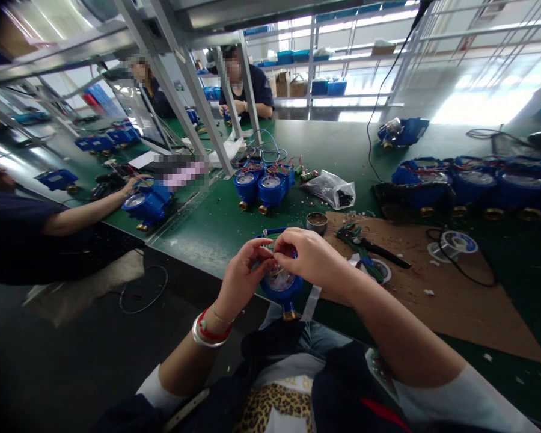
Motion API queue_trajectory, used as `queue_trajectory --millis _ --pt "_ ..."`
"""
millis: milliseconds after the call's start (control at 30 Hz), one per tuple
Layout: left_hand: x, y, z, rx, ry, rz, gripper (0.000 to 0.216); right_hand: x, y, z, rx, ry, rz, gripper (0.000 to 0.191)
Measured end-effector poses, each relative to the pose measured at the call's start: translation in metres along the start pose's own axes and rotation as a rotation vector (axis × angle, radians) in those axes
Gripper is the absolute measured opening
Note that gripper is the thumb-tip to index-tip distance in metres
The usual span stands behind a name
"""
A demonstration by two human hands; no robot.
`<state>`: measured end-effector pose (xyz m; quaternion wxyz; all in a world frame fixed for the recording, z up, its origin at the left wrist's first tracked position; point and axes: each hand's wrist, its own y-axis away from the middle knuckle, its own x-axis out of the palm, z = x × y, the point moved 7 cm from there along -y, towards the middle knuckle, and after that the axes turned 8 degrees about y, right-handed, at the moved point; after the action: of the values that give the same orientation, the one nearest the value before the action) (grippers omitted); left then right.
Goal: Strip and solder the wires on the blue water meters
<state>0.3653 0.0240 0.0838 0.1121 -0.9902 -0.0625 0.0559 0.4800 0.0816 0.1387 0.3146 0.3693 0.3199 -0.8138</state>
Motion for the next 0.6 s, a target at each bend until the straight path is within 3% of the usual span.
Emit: queue_trajectory --millis 333,600 --pt "0.0011 0.0018 0.0005 0.010 0.124 -0.023 0.026 0.0033 0.0007 0.0011 -0.006 0.026 -0.015 0.006" --pt "-0.0013 0.0017 -0.0039 0.031 0.048 -0.042 0.021 -0.0057 0.0032 0.0020 -0.007 -0.050 -0.044 0.008"
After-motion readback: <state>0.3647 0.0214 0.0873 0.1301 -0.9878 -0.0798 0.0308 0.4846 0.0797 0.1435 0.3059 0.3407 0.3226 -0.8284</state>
